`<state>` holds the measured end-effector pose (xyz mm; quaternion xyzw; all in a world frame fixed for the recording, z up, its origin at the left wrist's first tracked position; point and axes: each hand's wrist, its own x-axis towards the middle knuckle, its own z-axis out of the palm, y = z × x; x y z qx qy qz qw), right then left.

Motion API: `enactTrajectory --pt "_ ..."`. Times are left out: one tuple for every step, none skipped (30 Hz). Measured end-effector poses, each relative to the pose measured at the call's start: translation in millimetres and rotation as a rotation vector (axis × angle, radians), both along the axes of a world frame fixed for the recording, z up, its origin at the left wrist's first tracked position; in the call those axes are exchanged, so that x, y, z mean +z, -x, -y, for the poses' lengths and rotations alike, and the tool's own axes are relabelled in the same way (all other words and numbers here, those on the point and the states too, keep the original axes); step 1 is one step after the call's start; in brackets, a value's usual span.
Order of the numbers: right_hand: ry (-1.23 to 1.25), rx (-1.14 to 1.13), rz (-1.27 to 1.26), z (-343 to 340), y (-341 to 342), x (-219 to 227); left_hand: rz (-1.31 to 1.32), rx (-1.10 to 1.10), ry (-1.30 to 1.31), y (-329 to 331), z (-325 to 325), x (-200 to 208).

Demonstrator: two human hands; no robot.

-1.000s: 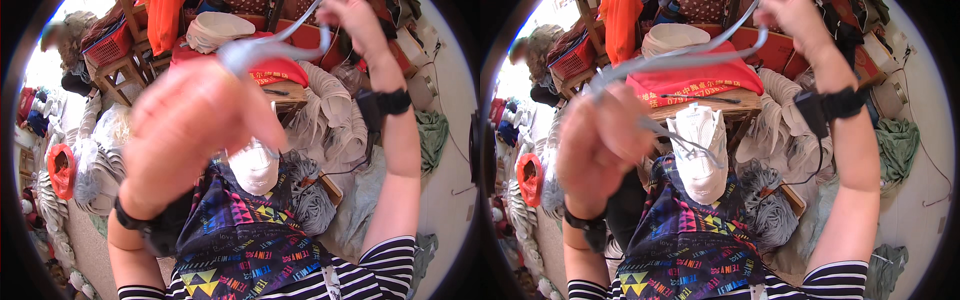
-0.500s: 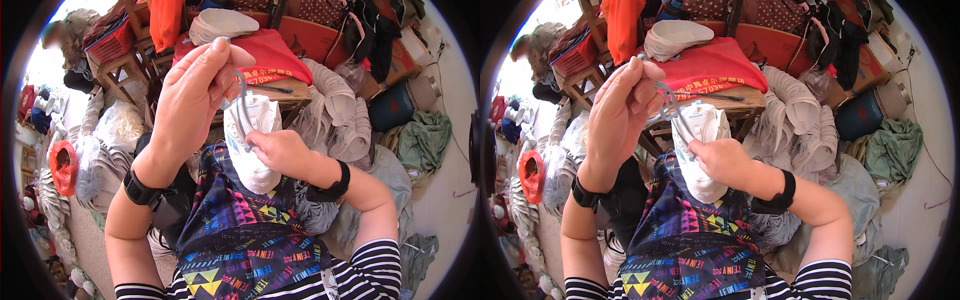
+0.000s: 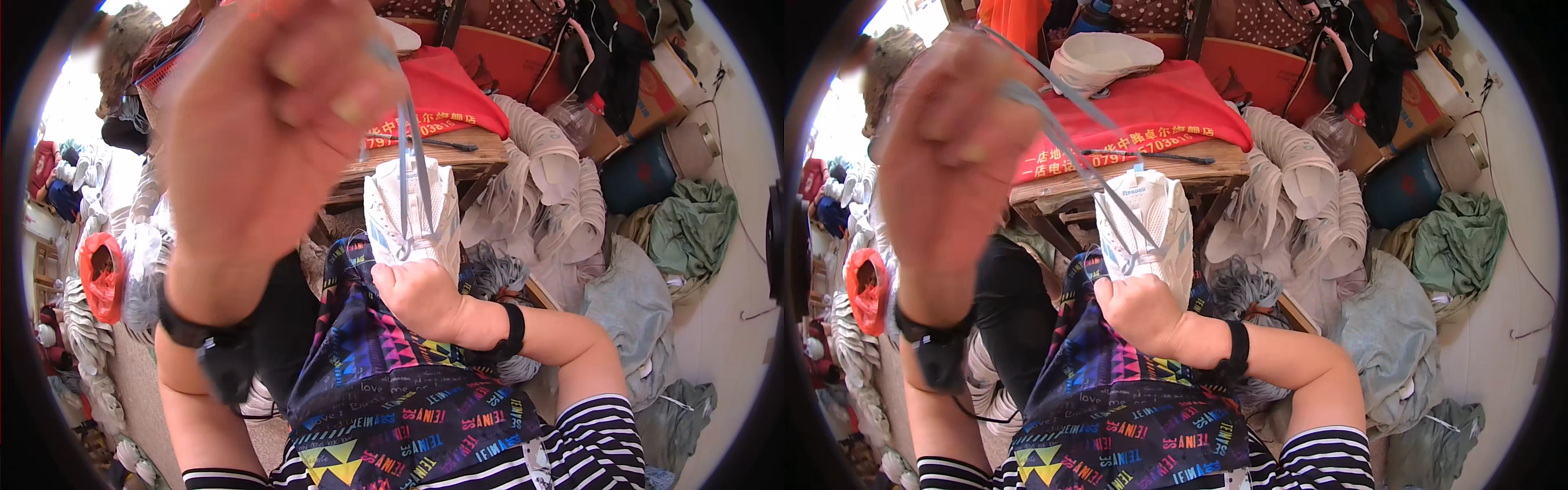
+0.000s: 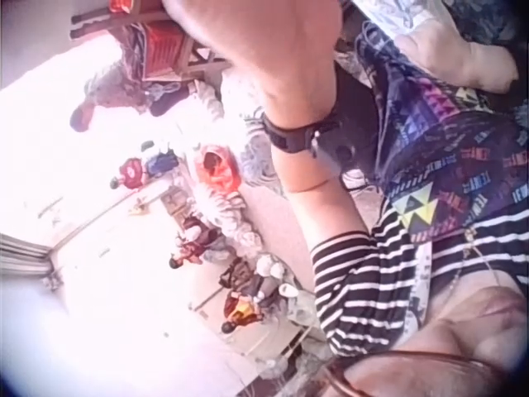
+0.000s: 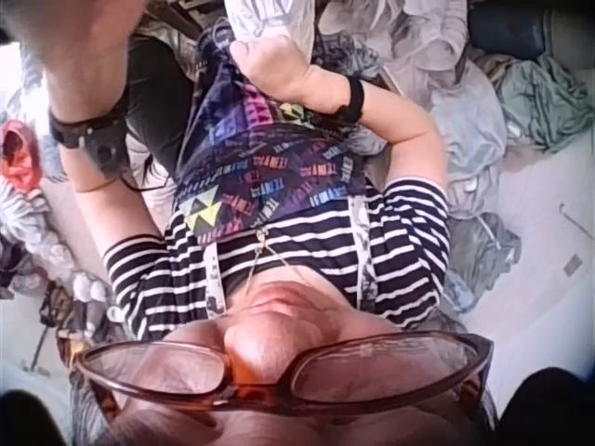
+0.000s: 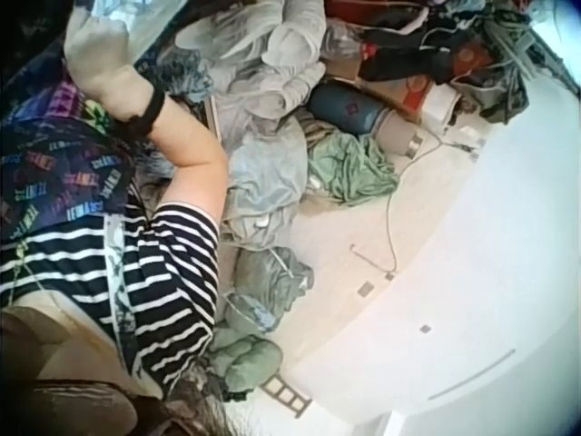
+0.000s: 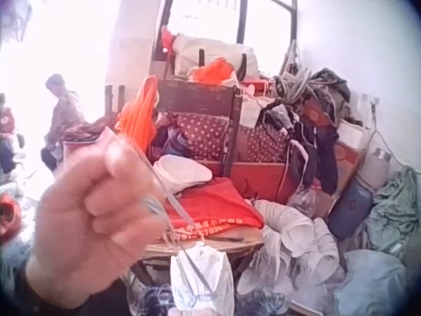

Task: Insert and thread a shoelace through the eyelets of a white athletic shoe.

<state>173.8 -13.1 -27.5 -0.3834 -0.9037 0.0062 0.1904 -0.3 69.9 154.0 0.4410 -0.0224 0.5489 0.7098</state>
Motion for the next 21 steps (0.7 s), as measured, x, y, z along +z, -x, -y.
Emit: enactTrajectory --pt "-0.019 0.059 -0.062 2 3 2 0.041 -0.198 -0.17 14 -5 17" --pt "-0.036 0.119 -0.124 3 5 4 -0.015 -0.141 -0.241 24 2 27" --pt "-0.034 0.08 -0.115 2 -5 7 -0.052 -0.142 -0.308 17 -5 25" --pt "0.0 0.047 -0.231 2 -8 18 -0.053 -0.143 -0.307 13 -1 21" --pt "0.035 0.014 -0.347 1 -13 28 -0.139 -0.005 -0.267 5 7 12" --pt "-0.018 -0.056 -0.321 -2 -20 35 -0.225 0.134 -0.228 -2 13 5" --pt "-0.017 -0.051 -0.322 -9 -30 37 -0.226 0.139 -0.227 -6 19 -1" --pt "-0.002 -0.139 -0.201 -17 -41 37 -0.199 0.252 -0.091 -10 24 -6" --pt "0.012 -0.231 -0.079 -22 -48 38 -0.171 0.358 0.044 -13 26 -7" --pt "0.012 -0.23 -0.081 -23 -51 38 -0.281 0.327 0.099 -14 27 2" --pt "0.06 -0.221 -0.096 -24 -53 38 -0.282 0.328 0.099 -14 28 2" --pt "0.107 -0.212 -0.11 -26 -55 38 -0.348 0.327 0.062 -15 27 1" --pt "0.106 -0.213 -0.111 -28 -57 36 -0.414 0.327 0.025 -16 27 -1" --pt "0.059 -0.152 -0.103 -31 -59 33 -0.398 0.332 0.066 -19 29 -3" --pt "0.011 -0.091 -0.093 -33 -61 30 -0.397 0.333 0.065 -21 30 -4" --pt "0.011 -0.09 -0.093 -33 -61 27 -0.391 0.32 0.093 -22 31 -6" --pt "-0.02 -0.084 -0.153 -31 -61 23 -0.386 0.307 0.123 -22 31 -8" --pt "-0.053 -0.072 -0.211 -31 -62 20 -0.426 0.311 0.09 -19 28 -10" --pt "-0.052 -0.065 -0.209 -30 -63 18 -0.423 0.318 0.092 -17 27 -11" --pt "-0.146 -0.055 -0.264 -28 -64 15 -0.415 0.328 0.112 -17 25 -11" --pt "-0.244 -0.051 -0.321 -25 -64 12 -0.41 0.333 0.126 -15 26 -10"
